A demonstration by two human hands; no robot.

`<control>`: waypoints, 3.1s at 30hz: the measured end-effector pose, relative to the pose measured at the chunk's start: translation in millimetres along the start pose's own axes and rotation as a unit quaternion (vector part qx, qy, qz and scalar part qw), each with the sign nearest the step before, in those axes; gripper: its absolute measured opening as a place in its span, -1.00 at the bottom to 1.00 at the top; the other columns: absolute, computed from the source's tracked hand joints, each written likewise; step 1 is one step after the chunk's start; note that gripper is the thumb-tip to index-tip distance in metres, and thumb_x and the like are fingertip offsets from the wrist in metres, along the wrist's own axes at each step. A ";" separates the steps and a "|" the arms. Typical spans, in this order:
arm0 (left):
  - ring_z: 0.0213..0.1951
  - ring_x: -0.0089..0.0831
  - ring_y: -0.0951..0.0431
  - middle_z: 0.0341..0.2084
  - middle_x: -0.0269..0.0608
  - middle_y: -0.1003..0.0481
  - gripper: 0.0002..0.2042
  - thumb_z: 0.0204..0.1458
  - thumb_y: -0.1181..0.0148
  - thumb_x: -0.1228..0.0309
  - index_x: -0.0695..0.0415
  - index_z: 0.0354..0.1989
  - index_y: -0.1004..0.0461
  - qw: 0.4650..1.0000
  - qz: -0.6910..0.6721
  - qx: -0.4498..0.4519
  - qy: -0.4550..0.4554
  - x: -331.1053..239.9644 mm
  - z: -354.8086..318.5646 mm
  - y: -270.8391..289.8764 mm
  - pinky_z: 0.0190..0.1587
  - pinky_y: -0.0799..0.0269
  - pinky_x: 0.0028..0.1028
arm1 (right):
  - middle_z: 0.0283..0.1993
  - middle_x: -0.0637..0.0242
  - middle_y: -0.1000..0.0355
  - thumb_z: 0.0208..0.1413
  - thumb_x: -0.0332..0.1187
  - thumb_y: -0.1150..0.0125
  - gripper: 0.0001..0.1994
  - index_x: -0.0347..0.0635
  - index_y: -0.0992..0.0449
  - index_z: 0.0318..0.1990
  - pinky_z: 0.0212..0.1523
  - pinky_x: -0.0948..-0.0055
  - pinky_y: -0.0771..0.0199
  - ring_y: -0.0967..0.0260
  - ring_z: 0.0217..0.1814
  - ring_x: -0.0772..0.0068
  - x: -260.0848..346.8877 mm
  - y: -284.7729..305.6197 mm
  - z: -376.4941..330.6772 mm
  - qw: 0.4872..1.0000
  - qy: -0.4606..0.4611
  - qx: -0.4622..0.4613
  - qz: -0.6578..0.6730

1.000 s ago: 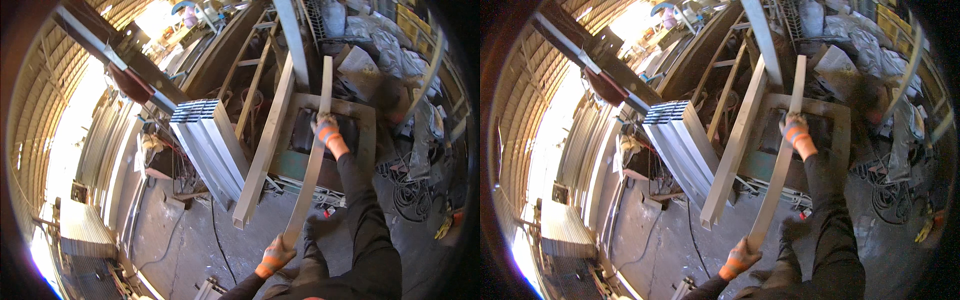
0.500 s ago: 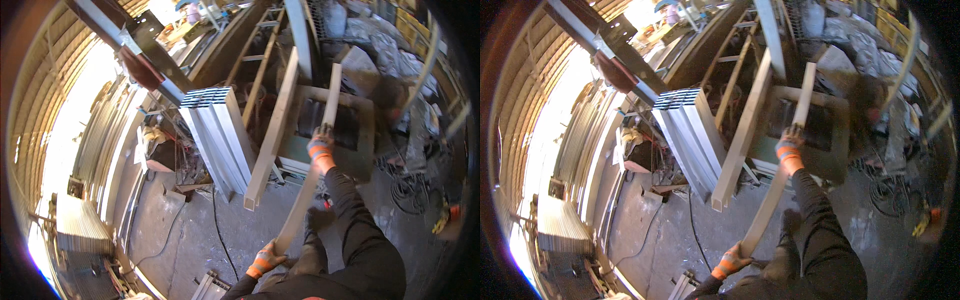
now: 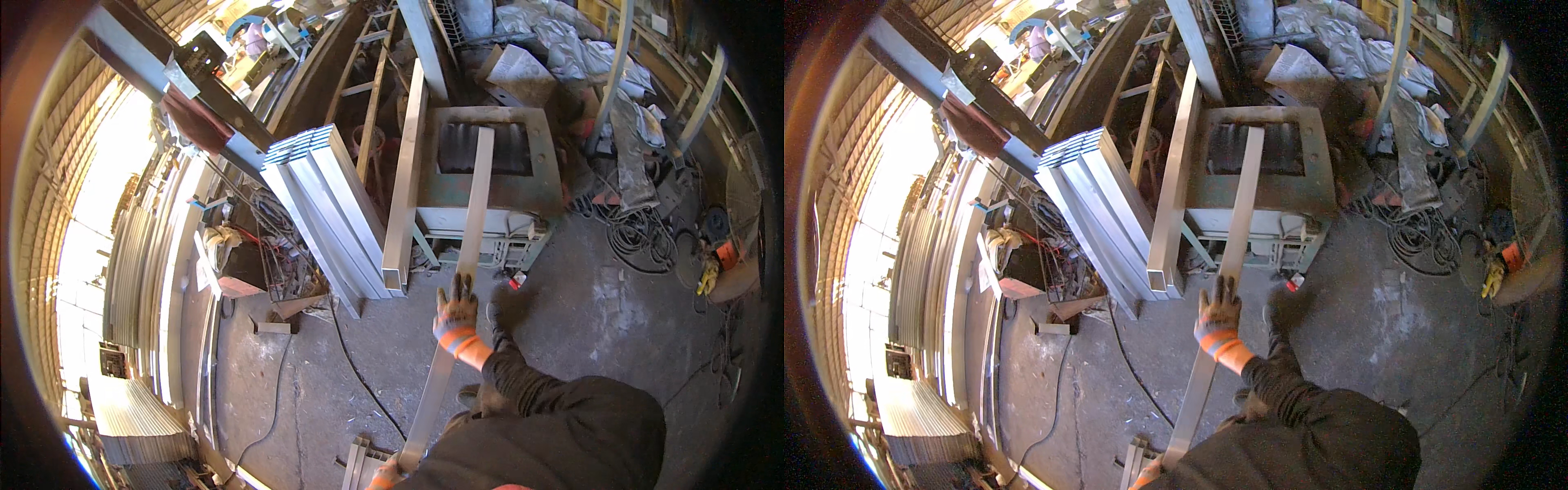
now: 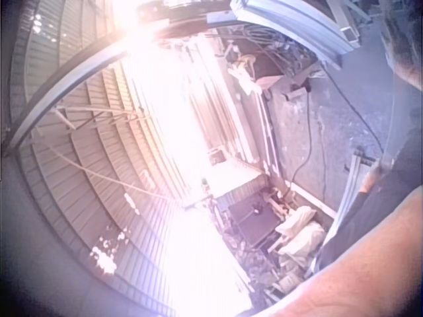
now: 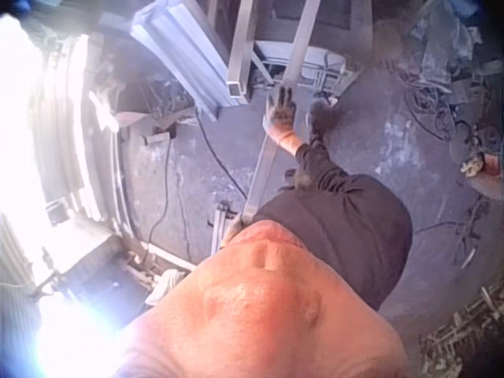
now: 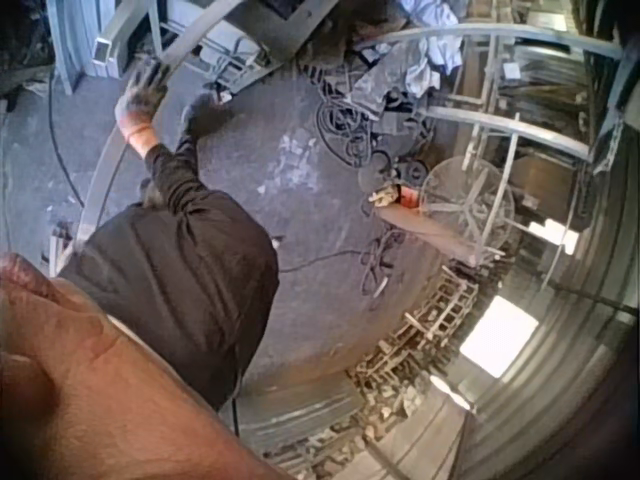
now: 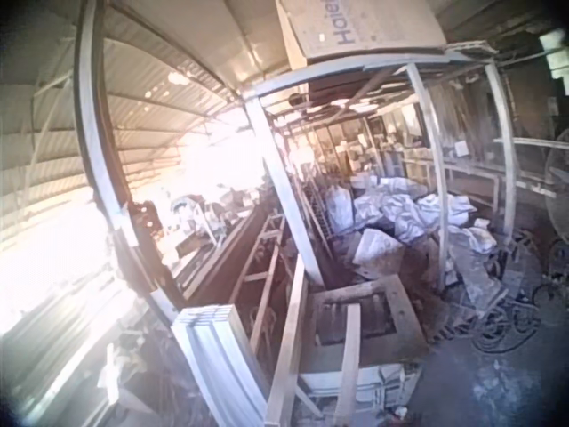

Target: The person picks up long metal profiles from a stack, carries them through a workshop, and places them on a rack. The person then picks up another profile and repeatedly passes it through a bending machine to shape it.

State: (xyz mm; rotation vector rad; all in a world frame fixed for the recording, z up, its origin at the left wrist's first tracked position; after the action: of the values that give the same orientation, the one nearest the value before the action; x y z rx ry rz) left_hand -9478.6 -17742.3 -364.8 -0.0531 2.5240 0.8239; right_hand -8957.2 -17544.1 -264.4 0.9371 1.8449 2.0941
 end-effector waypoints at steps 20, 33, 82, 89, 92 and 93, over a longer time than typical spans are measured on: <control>0.12 0.27 -0.68 0.07 0.28 -0.64 -0.16 0.05 -0.56 0.16 0.26 0.47 -0.31 0.956 -0.015 -0.236 -0.174 -536.4 351.2 193.3 0.14 -0.65 0.04 | 0.65 -0.09 -0.35 0.50 -0.06 0.01 -0.39 -0.15 -0.42 0.57 0.73 -0.22 -0.06 -0.25 0.72 -0.14 -229.1 9.8 601.7 0.986 0.000 -0.094 -0.137; 0.16 0.26 -0.67 0.11 0.26 -0.64 -0.14 0.02 -0.59 0.16 0.18 0.48 -0.32 0.967 0.001 -0.193 -0.169 -504.0 311.3 181.3 0.17 -0.64 0.04 | 0.72 0.04 -0.27 0.43 -0.24 -0.07 -0.46 -0.10 -0.53 0.51 0.74 -0.17 -0.03 -0.15 0.77 -0.03 -247.5 34.4 506.6 0.986 -0.031 -0.143 -0.086; 0.40 0.19 -0.48 0.39 0.22 -0.46 -0.08 0.01 -0.67 -0.04 0.27 0.44 -0.44 0.658 -0.066 -0.689 -0.295 -250.8 -221.8 301.9 0.49 -0.35 0.04 | 0.01 0.30 -0.67 0.20 -0.42 -0.60 -0.67 -0.21 -0.65 0.08 -0.03 0.29 -0.73 -0.66 -0.07 0.37 208.7 504.5 -19.6 0.691 0.419 -0.055 0.586; 0.42 0.25 -0.47 0.37 0.28 -0.50 0.08 0.07 -0.46 -0.37 0.23 0.57 -0.29 0.871 -0.062 -0.439 -0.212 -229.5 13.8 187.2 0.47 -0.33 0.12 | 0.61 -0.03 -0.32 0.48 0.12 -0.31 -0.18 -0.33 -0.28 0.63 0.58 0.05 -0.30 -0.33 0.55 0.06 53.4 388.6 84.7 0.757 0.219 -0.251 0.562; 0.20 0.13 -0.68 0.13 0.15 -0.69 -0.18 0.21 -0.38 -0.28 0.17 0.40 -0.49 0.870 -0.083 -0.454 -0.173 -193.7 15.4 157.5 0.26 -0.55 -0.03 | 0.68 0.09 -0.28 0.49 0.37 -0.09 -0.11 -0.16 -0.27 0.67 0.68 0.05 -0.16 -0.27 0.62 0.04 6.8 273.0 128.3 0.540 0.090 -0.006 0.836; 0.16 0.13 -0.69 0.09 0.12 -0.70 -0.23 0.24 -0.36 -0.26 0.16 0.36 -0.53 0.903 -0.074 -0.402 -0.131 -185.6 25.9 149.2 0.23 -0.56 -0.03 | 0.67 0.08 -0.29 0.49 0.32 -0.13 -0.14 -0.16 -0.29 0.66 0.64 0.04 -0.23 -0.29 0.60 0.07 -26.6 233.6 130.0 0.606 -0.003 -0.034 0.795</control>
State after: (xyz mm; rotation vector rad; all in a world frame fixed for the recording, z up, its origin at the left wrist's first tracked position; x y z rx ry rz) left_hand -9330.4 -17625.9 -216.9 -0.3700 1.7571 1.6247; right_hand -8802.5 -17499.1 -49.4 3.2824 0.4852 2.5193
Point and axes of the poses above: each hand's wrist, its own z-axis towards the middle knuckle, its own y-axis out of the back of the hand, x = y × z, the point moved 9 cm from there along z, towards the middle knuckle
